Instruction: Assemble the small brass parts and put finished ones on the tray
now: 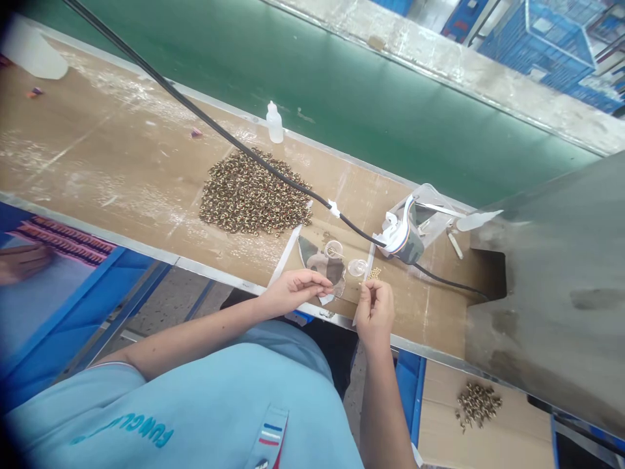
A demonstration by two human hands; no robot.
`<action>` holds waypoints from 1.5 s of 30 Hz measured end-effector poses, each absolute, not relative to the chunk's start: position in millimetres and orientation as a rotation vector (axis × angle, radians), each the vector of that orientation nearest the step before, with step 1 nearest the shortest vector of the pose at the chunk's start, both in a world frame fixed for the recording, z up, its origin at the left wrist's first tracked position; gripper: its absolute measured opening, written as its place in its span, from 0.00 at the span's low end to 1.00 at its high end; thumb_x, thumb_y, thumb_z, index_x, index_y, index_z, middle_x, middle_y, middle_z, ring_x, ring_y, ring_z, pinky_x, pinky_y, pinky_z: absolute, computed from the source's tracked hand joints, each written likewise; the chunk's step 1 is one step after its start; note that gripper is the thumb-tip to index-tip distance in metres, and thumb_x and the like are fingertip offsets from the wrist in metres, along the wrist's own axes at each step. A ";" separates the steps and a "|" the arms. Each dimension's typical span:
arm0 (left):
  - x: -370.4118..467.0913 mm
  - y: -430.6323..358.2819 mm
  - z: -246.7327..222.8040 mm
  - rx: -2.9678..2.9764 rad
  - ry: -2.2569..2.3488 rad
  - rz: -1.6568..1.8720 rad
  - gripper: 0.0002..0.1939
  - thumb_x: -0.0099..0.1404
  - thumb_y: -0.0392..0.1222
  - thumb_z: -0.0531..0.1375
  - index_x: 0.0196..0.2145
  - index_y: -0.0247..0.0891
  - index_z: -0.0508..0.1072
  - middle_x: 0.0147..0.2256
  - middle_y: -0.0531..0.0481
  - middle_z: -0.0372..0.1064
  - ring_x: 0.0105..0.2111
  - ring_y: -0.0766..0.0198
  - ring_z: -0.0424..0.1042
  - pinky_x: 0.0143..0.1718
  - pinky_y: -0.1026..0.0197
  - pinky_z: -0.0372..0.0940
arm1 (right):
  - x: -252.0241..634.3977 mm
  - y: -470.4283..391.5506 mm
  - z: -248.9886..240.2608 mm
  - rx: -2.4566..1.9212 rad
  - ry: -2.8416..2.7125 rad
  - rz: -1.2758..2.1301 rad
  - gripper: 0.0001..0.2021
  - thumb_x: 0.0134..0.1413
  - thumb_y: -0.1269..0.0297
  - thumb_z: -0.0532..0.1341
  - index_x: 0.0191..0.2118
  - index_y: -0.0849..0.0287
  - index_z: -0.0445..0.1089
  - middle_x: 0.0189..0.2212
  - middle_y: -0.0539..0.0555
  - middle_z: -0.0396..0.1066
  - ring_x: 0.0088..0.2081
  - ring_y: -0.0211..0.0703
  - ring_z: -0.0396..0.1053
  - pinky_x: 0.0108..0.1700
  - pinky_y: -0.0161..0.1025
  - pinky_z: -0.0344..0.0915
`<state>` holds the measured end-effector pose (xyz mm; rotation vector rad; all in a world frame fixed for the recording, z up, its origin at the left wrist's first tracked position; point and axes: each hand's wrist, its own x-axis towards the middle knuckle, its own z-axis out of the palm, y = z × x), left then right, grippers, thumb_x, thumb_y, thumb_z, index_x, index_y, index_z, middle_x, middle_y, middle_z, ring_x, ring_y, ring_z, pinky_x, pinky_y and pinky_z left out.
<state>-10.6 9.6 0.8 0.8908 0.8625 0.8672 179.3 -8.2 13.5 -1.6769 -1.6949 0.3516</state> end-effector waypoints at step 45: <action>-11.6 12.5 3.2 0.793 0.804 0.895 0.11 0.56 0.43 0.64 0.33 0.33 0.69 0.23 0.53 0.70 0.25 0.69 0.71 0.32 0.65 0.68 | 193.7 33.9 44.3 -1.654 -2.483 -0.447 0.14 0.64 0.64 0.48 0.31 0.60 0.67 0.28 0.54 0.66 0.27 0.37 0.60 0.24 0.35 0.43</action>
